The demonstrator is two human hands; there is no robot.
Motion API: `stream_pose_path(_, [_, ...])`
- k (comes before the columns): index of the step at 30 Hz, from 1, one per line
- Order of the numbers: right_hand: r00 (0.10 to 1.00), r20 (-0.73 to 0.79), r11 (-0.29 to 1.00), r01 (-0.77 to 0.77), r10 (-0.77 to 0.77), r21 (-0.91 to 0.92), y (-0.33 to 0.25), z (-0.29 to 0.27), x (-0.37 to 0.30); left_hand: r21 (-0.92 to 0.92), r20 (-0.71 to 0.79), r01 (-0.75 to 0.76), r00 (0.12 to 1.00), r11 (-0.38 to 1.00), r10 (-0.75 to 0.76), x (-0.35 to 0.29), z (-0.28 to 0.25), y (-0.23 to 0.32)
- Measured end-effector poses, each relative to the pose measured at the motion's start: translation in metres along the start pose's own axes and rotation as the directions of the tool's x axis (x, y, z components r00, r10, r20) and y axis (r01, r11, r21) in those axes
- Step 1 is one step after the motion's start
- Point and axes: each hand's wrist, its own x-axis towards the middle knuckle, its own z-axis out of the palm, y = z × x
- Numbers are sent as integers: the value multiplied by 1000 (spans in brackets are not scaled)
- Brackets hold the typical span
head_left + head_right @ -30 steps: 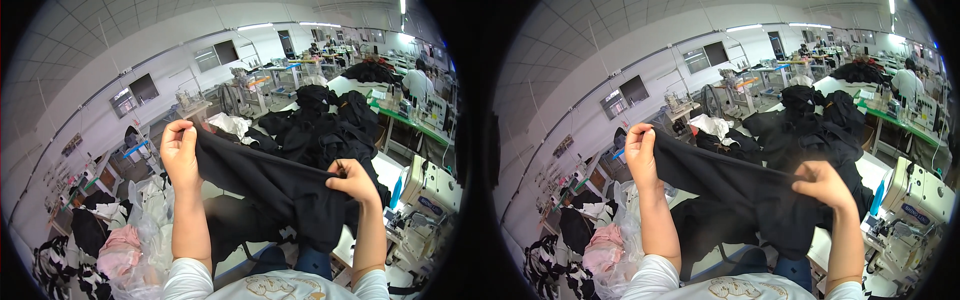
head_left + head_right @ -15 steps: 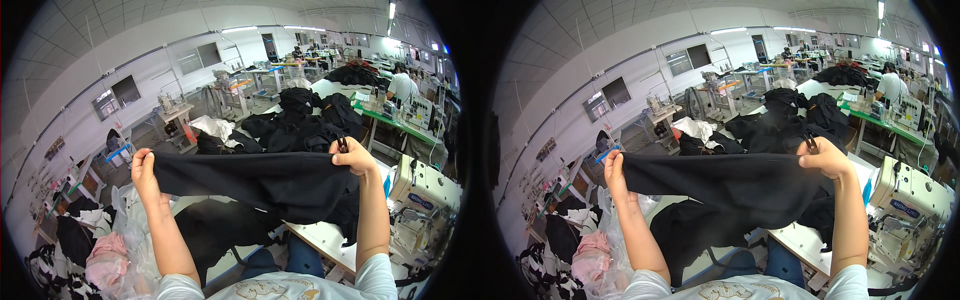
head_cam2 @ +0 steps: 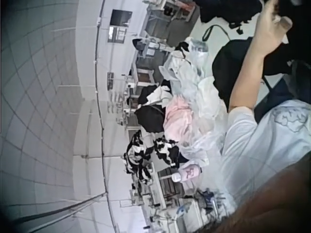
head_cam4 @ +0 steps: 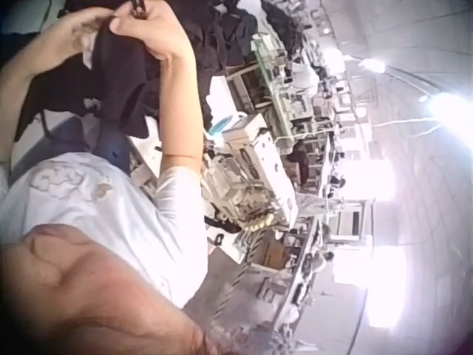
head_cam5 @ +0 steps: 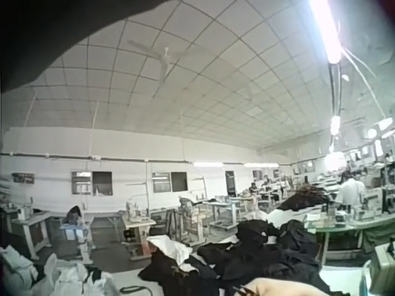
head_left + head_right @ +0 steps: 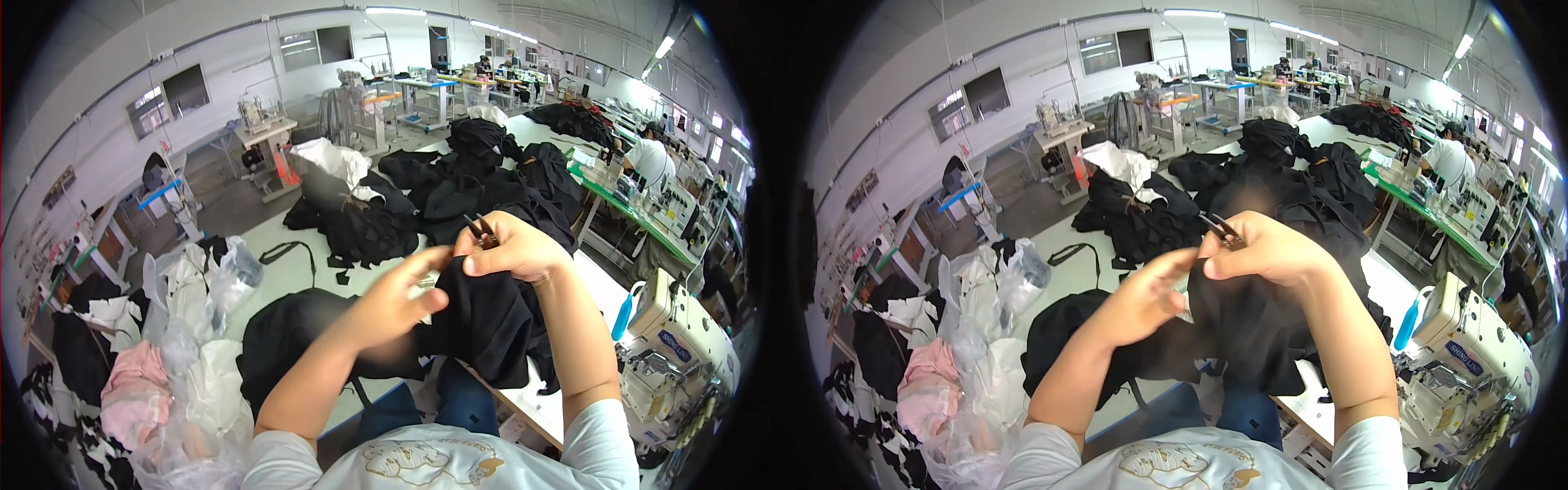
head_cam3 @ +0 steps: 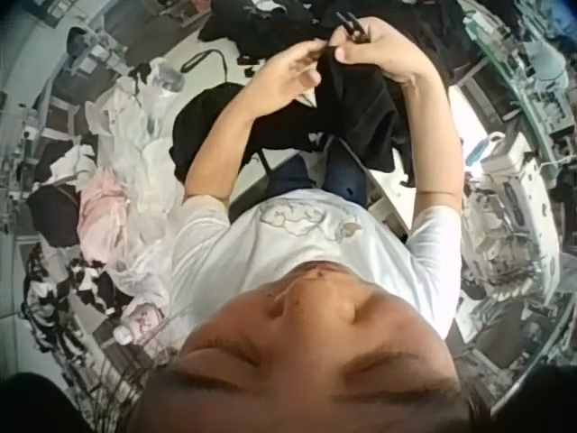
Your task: Trim excess fabric or threads from black garment pieces using small hand snips.
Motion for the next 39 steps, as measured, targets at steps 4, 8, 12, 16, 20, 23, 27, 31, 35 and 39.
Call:
stream_pose_path(4, [997, 60, 998, -41, 43, -45, 8, -7, -2, 22, -75, 207, 976, 978, -205, 3, -3, 12])
stream_pose_path(8, [999, 9, 997, -37, 38, -66, 13, -20, -18, -8, -259, 255, 934, 967, -248, -22, -34, 34])
stream_pose_path(12, [1000, -23, 999, 6, -7, -51, 27, -36, -29, 19, -371, 290, 891, 957, -263, -44, -57, 61])
stream_pose_path(16, [1000, -15, 999, 9, -10, -50, 32, -42, -35, 58, -457, 311, 853, 949, -251, -66, -77, 74])
stream_pose_path(20, [1000, 2, 1000, -2, 2, -29, 39, -51, -41, 83, -513, 313, 827, 946, -229, -87, -93, 81])
stream_pose_path(23, [1000, 20, 998, 16, -15, -66, 46, -64, -48, 76, -570, 290, 797, 954, -197, -102, -105, 84])
stream_pose_path(27, [999, -38, 991, -3, -2, -130, 47, -70, -54, -6, -636, 242, 748, 970, -190, -122, -125, 87])
stream_pose_path(31, [997, -63, 995, 32, -38, -94, 54, -70, -51, -92, -660, 208, 719, 974, -216, -142, -139, 91])
stream_pose_path(35, [995, -103, 996, 9, -18, -89, 56, -63, -43, -12, -578, 306, 775, 952, -256, -152, -140, 96])
stream_pose_path(39, [992, -126, 1000, 25, -26, -2, 57, -58, -32, 136, -637, 424, 729, 896, -248, -162, -134, 92])
